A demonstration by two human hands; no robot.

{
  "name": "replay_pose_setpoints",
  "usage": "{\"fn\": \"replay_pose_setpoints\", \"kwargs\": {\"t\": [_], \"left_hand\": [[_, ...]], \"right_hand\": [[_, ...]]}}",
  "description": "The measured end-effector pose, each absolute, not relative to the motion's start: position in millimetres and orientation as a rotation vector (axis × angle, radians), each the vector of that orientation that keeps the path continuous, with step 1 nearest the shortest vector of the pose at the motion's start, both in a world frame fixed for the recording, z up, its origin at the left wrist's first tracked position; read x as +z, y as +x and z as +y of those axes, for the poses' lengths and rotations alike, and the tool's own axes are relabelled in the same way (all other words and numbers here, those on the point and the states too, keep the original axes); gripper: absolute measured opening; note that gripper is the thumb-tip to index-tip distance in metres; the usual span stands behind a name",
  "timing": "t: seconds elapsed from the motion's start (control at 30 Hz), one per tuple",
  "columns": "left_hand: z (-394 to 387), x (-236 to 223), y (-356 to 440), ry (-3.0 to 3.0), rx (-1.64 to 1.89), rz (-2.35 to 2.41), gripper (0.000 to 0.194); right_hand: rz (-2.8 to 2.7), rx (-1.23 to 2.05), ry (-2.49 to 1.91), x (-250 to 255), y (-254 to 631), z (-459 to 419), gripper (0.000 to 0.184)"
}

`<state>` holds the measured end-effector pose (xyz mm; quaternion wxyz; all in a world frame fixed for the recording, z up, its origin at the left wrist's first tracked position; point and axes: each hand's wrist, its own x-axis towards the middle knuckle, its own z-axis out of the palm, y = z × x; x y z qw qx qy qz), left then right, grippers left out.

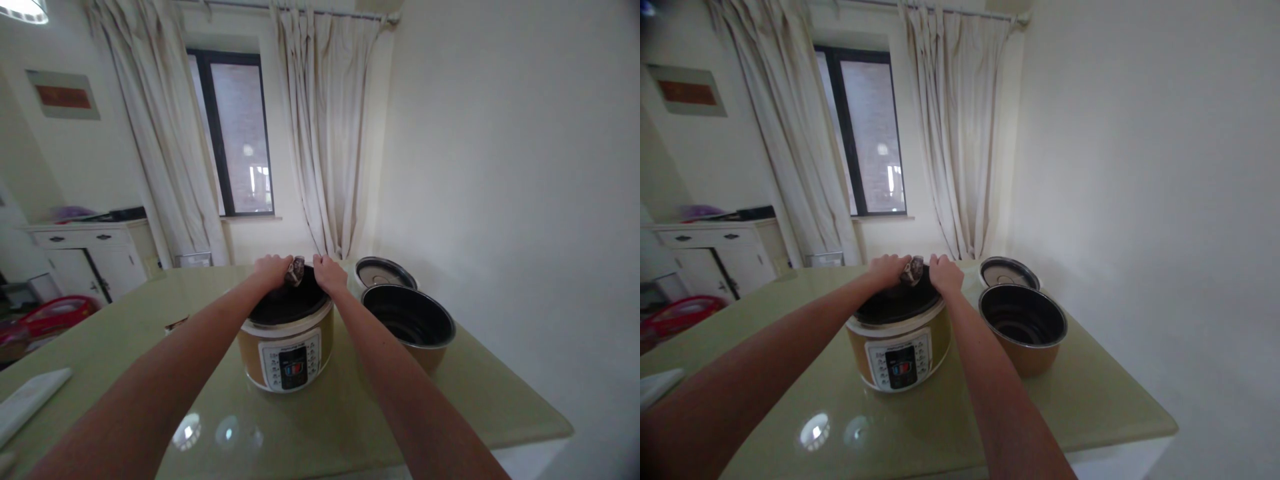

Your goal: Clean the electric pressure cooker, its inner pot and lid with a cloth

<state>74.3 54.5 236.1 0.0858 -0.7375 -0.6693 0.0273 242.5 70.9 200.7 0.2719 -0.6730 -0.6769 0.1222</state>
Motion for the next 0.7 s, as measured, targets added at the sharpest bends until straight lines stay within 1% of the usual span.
{"fn": "replay_pose_setpoints", "kwargs": {"t": [0.13,0.27,0.33,0.4,0.47,0.57,0.63,0.7], "left_hand": [[46,249,58,-2.252,0.345,-2.028,0.048],[39,256,62,-2.483,0.651,-2.015,0.028],[34,258,65,-2.615,0.755,-2.008,0.026],[29,259,69,-2.723,0.792,-2.007,0.028],[28,257,76,-2.838,0.742,-2.013,0.033],[36,250,93,-2.955,0.481,-1.929,0.036],[47,244,108,-2.880,0.305,-1.834,0.035],[59,239,121,-2.744,0.221,-1.797,0.036]], "right_hand": [[-1.775,0.341,-1.790,200,242,71,0.058],[-1.773,0.347,-1.781,200,242,71,0.056],[-1.768,0.354,-1.778,200,242,70,0.055],[-1.764,0.364,-1.775,201,242,70,0.055],[-1.762,0.369,-1.775,201,242,70,0.055],[-1.763,0.375,-1.785,202,242,72,0.057],[-1.766,0.380,-1.799,202,242,73,0.059],[-1.768,0.376,-1.810,202,242,74,0.061]]}}
